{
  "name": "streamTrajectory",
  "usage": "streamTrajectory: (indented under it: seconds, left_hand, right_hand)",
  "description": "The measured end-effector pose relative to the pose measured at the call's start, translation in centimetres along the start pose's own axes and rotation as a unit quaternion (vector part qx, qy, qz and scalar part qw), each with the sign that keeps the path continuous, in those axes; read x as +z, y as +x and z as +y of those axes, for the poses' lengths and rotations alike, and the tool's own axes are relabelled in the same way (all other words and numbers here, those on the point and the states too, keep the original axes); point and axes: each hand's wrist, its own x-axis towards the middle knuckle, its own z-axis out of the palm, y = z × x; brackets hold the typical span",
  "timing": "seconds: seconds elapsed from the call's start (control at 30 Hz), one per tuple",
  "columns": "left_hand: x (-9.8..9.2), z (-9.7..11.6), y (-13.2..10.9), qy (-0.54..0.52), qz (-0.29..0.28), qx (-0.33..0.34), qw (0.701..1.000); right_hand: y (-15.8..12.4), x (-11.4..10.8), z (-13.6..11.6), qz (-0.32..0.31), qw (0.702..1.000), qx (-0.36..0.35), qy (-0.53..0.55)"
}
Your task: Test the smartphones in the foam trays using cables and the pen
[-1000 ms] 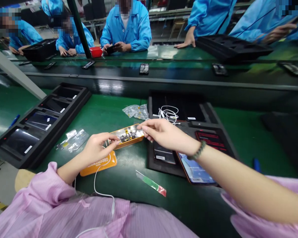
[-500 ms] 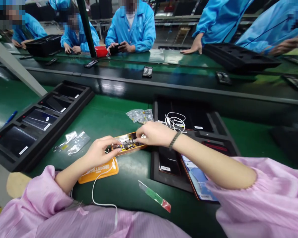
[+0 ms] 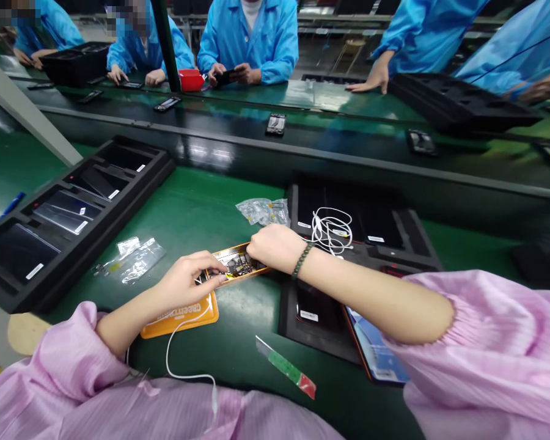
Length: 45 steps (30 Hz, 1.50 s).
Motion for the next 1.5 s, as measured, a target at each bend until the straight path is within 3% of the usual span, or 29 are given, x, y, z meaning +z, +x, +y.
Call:
streamTrajectory:
  seconds: [0.17,0.3,0.4,0.47,0.5,0.57,0.63,0.67,0.73,0.77,0.83,0.9,1.0,1.07,1.13,1.23,1.4,1.5]
  left_hand:
    - [0.1,-0.2,0.0,0.0,0.002,0.0,1.0]
    - [0.2,-0.2,0.0,0.007,0.004,0.0,1.0]
    - [0.2,-0.2,-0.1,0.006,0.006,0.001,1.0]
    - [0.2,-0.2,-0.1,0.004,0.008,0.005,1.0]
    - [0.2,-0.2,-0.2,0.004,0.01,0.007,1.0]
    - [0.2,-0.2,-0.1,0.003,0.013,0.011,1.0]
    - [0.2,-0.2,-0.1,0.001,0.012,0.015,1.0]
    - [0.2,-0.2,-0.1,0.0,0.011,0.016,1.0]
    - [0.1,-0.2,-0.1,-0.001,0.012,0.018,1.0]
    - [0.1,-0.2,-0.1,-0.001,0.014,0.018,1.0]
    - [0.1,-0.2,-0.1,-0.002,0.017,0.019,1.0]
    - [0.2,-0.3,-0.1,-0.005,0.02,0.021,1.0]
    - [0.3,-0.4,-0.1,-0.012,0.022,0.024,0.999]
    - [0.3,-0.5,-0.1,-0.016,0.022,0.022,0.999]
    - [0.4,-0.6,0.0,-0.018,0.023,0.018,0.999]
    - [0.4,-0.5,0.1,-0.019,0.026,0.014,0.999]
    - [0.4,-0.5,0.0,-0.027,0.026,0.01,0.999]
    - [0.4,-0.5,0.0,-0.032,0.025,0.006,0.999]
  right_hand:
    - [0.5,0.8,0.8,0.049,0.997,-0.041,0.037]
    - [0.5,0.7,1.7,0.013,0.996,-0.054,0.066]
    - [-0.5,0.5,3.0,0.021,0.974,-0.04,0.222]
    - [-1.4,0.8,3.9,0.054,0.907,-0.013,0.417]
    - [-1.9,1.1,4.3,0.068,0.849,0.003,0.524]
    - [-2.8,1.6,4.9,0.085,0.699,0.031,0.709]
    - [-3.4,2.1,5.5,0.1,0.568,0.041,0.816]
    - [-3.5,2.2,5.7,0.112,0.527,0.046,0.841]
    - [-3.6,2.3,6.2,0.142,0.497,0.069,0.853]
    - [-3.4,2.3,6.6,0.153,0.501,0.087,0.847]
    - [-2.9,2.5,7.4,0.162,0.539,0.131,0.816]
    - [-2.1,2.7,8.3,0.168,0.615,0.195,0.745]
    - [-1.0,3.3,9.4,0.171,0.759,0.304,0.549]
    - [-0.4,3.8,9.7,0.152,0.821,0.347,0.426]
    - [0.1,4.3,9.8,0.133,0.848,0.368,0.357]
    - [0.5,4.9,9.9,0.143,0.865,0.372,0.306]
    - [1.2,5.2,10.6,0.096,0.913,0.266,0.293]
    - [1.8,5.1,11.0,0.081,0.919,0.251,0.294]
